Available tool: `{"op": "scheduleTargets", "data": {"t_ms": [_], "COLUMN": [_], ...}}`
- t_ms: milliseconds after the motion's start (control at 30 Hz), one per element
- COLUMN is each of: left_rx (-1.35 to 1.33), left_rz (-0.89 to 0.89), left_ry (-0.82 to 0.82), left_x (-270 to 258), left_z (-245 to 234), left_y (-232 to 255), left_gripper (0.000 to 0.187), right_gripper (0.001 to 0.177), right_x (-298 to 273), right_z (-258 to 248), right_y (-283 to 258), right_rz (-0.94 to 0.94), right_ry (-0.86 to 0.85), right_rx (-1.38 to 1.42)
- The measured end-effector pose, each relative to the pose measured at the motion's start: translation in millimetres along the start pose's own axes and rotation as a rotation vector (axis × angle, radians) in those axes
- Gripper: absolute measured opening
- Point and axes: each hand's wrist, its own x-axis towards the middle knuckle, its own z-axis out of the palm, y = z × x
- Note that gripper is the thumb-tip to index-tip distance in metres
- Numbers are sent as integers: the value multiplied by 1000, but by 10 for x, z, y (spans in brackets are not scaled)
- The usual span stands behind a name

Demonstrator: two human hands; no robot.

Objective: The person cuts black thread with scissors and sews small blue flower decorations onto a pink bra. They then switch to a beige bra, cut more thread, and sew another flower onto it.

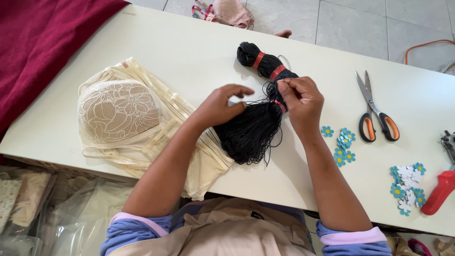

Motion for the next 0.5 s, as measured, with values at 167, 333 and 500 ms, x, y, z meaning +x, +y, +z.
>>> {"op": "scheduleTargets", "data": {"t_ms": [167,333,500], "left_rx": [-64,-11,-108], "left_rz": [84,49,-73], "left_ry": [116,146,200], "left_x": [68,158,150], "left_z": [146,467,491], "left_y": [39,-465,-612], "left_gripper": [22,17,15], "right_gripper": [6,5,9], "right_x": [150,246,219], "right_z": [152,390,335], "right_y": [-162,-309,-369], "right_rz": [-144,-88,-36], "right_ry": [-125,-251,-408], "right_rx": [35,113,174]}}
